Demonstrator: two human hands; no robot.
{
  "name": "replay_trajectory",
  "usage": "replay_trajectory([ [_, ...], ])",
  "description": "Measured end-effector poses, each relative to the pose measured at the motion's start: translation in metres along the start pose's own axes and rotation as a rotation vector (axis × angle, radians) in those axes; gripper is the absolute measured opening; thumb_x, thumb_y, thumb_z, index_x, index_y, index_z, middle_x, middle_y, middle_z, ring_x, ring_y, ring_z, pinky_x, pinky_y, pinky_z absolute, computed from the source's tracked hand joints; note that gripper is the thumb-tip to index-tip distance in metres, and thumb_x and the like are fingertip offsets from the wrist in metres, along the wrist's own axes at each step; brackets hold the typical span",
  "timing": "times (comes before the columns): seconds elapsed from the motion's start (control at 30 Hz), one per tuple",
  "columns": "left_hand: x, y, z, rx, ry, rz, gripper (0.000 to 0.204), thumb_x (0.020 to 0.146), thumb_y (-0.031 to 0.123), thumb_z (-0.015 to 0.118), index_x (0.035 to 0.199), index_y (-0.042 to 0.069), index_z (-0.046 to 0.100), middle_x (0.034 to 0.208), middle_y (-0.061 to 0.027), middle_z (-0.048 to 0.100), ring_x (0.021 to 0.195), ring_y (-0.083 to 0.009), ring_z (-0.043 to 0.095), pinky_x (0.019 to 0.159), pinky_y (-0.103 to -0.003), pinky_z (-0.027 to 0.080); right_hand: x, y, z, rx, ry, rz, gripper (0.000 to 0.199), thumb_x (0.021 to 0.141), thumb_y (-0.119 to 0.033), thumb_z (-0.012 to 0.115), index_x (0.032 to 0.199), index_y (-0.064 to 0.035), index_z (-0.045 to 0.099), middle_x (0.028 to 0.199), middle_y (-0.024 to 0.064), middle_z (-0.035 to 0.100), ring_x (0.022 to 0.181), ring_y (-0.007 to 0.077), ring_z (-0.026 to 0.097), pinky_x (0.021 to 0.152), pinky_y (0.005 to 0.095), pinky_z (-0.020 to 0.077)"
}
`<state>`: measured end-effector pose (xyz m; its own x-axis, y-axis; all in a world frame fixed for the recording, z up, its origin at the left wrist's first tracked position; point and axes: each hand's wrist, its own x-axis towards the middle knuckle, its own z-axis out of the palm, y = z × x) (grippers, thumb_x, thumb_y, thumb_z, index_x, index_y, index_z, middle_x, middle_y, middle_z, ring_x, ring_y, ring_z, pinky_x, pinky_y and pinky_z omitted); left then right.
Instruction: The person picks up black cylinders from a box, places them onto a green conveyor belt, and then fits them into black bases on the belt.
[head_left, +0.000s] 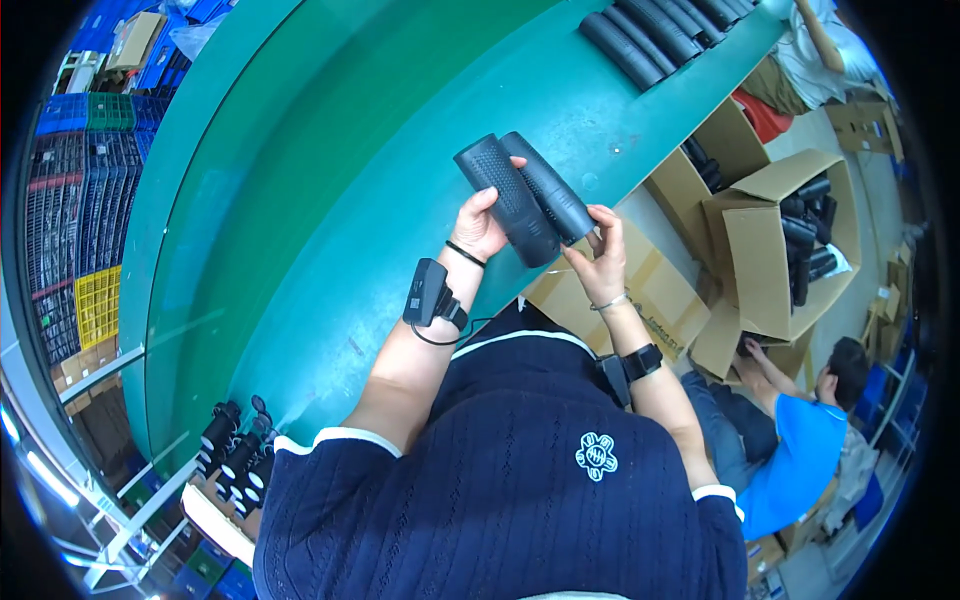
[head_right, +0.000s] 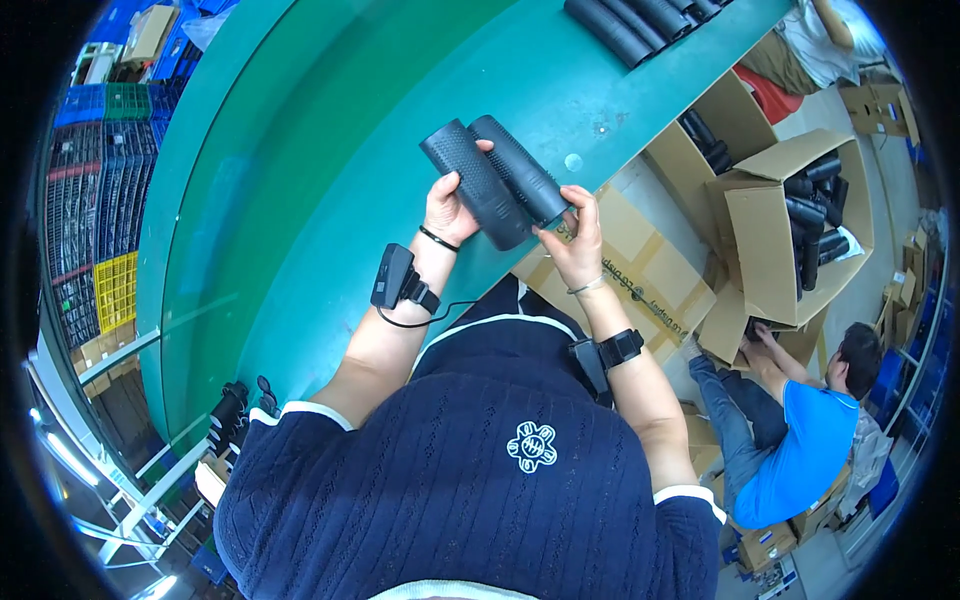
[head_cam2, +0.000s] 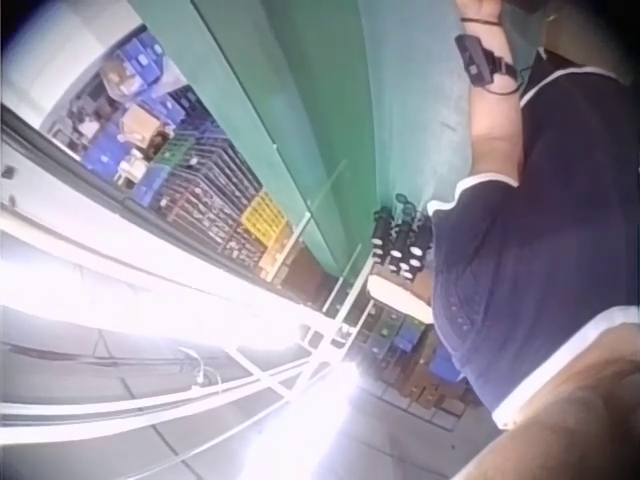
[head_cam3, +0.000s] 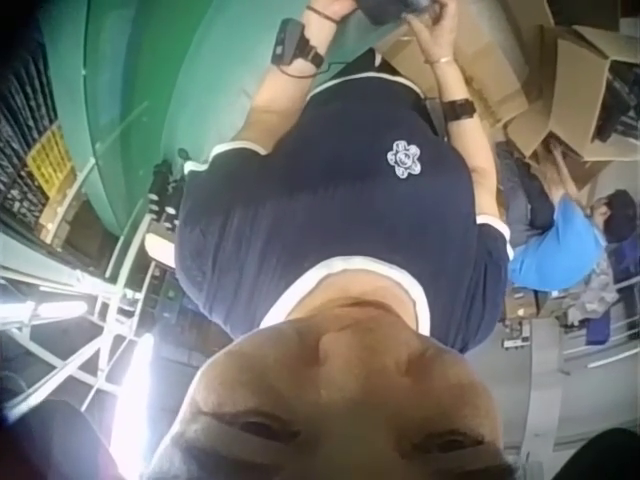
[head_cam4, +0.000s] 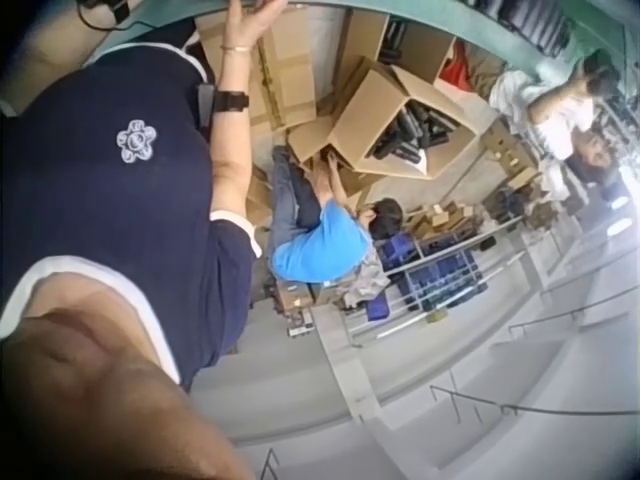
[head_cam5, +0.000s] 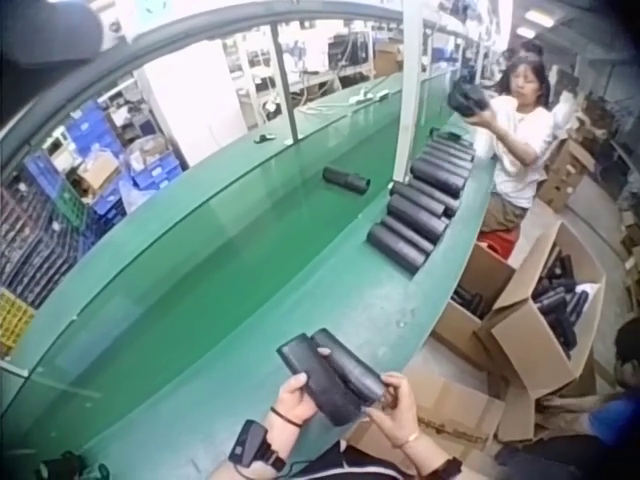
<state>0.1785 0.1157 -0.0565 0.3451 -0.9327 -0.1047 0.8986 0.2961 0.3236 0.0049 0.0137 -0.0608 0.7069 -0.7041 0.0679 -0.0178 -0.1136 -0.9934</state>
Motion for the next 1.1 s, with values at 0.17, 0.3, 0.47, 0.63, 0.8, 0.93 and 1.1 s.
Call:
replay_trajectory([
  [0.17, -0.010, -0.002, -0.015, -0.069, 0.265, 0.076, 0.048, 0.077, 0.032, 0.067, 0.115, 0.007, 0.052, 0.095, -0.0092, 0.059, 0.087, -0.0234, 0.060, 0.081, -0.043, 0.050, 0.006, -0.015, -0.002, -0.109, -0.155, 0.145, 0.063, 0.070, 0.004, 0.069, 0.126, -0.0076, 0.040, 0.131, 0.0071, 0.038, 0.126, 0.0200, 0.039, 0.102, 0.0373, 0.0373],
  [0.3, -0.011, -0.001, -0.012, -0.099, 0.399, 0.102, 0.039, 0.080, 0.029, 0.066, 0.110, 0.008, 0.054, 0.090, -0.0069, 0.058, 0.084, -0.0218, 0.058, 0.080, -0.041, 0.050, 0.008, -0.036, 0.002, -0.441, -0.171, -0.140, 0.068, 0.067, -0.013, 0.073, 0.127, -0.0065, 0.042, 0.127, 0.0120, 0.042, 0.117, 0.0278, 0.043, 0.098, 0.0420, 0.0362],
  [0.47, -0.003, -0.008, -0.012, -0.030, 0.577, 0.120, 0.029, 0.082, 0.024, 0.068, 0.103, 0.010, 0.053, 0.089, -0.0038, 0.056, 0.083, -0.0183, 0.056, 0.076, -0.038, 0.049, 0.011, -0.043, 0.035, -0.676, -0.297, -0.291, 0.071, 0.061, -0.019, 0.080, 0.122, -0.0039, 0.046, 0.113, 0.0150, 0.052, 0.106, 0.0323, 0.047, 0.095, 0.0429, 0.0346],
  [0.63, -0.011, 0.011, 0.012, 0.232, 0.727, 0.144, 0.046, 0.083, 0.045, 0.064, 0.112, 0.013, 0.050, 0.106, -0.0064, 0.055, 0.099, -0.0192, 0.052, 0.086, -0.048, 0.041, 0.009, -0.018, 0.039, -0.118, -0.195, 0.032, 0.060, 0.071, -0.009, 0.075, 0.121, -0.0031, 0.043, 0.113, 0.0104, 0.055, 0.101, 0.0152, 0.053, 0.086, 0.0308, 0.0440],
  [0.8, -0.016, 0.016, -0.004, 0.463, 0.797, 0.073, 0.067, 0.077, 0.062, 0.062, 0.123, 0.016, 0.048, 0.122, -0.0075, 0.051, 0.116, -0.0271, 0.044, 0.095, -0.063, 0.025, 0.015, -0.025, 0.032, 0.335, -0.276, 0.357, 0.056, 0.077, 0.003, 0.066, 0.126, -0.0036, 0.041, 0.106, 0.0065, 0.059, 0.090, 0.0114, 0.059, 0.079, 0.0240, 0.0469],
  [0.93, -0.016, 0.023, 0.003, 0.397, 0.707, 0.010, 0.063, 0.074, 0.052, 0.072, 0.118, 0.013, 0.049, 0.117, -0.0082, 0.052, 0.116, -0.0277, 0.044, 0.093, -0.064, 0.026, 0.015, -0.023, 0.029, 0.246, -0.357, 0.249, 0.066, 0.075, 0.005, 0.067, 0.133, -0.0034, 0.037, 0.119, 0.0081, 0.050, 0.105, 0.0154, 0.053, 0.087, 0.0278, 0.0458],
  [1.1, -0.012, 0.020, 0.006, 0.362, 0.745, 0.021, 0.062, 0.074, 0.050, 0.072, 0.117, 0.012, 0.049, 0.114, -0.0080, 0.052, 0.114, -0.0275, 0.045, 0.092, -0.063, 0.029, 0.011, -0.019, 0.035, 0.262, -0.329, 0.198, 0.068, 0.072, 0.008, 0.068, 0.131, -0.0023, 0.036, 0.123, 0.0099, 0.042, 0.115, 0.0187, 0.046, 0.096, 0.0322, 0.0422],
])
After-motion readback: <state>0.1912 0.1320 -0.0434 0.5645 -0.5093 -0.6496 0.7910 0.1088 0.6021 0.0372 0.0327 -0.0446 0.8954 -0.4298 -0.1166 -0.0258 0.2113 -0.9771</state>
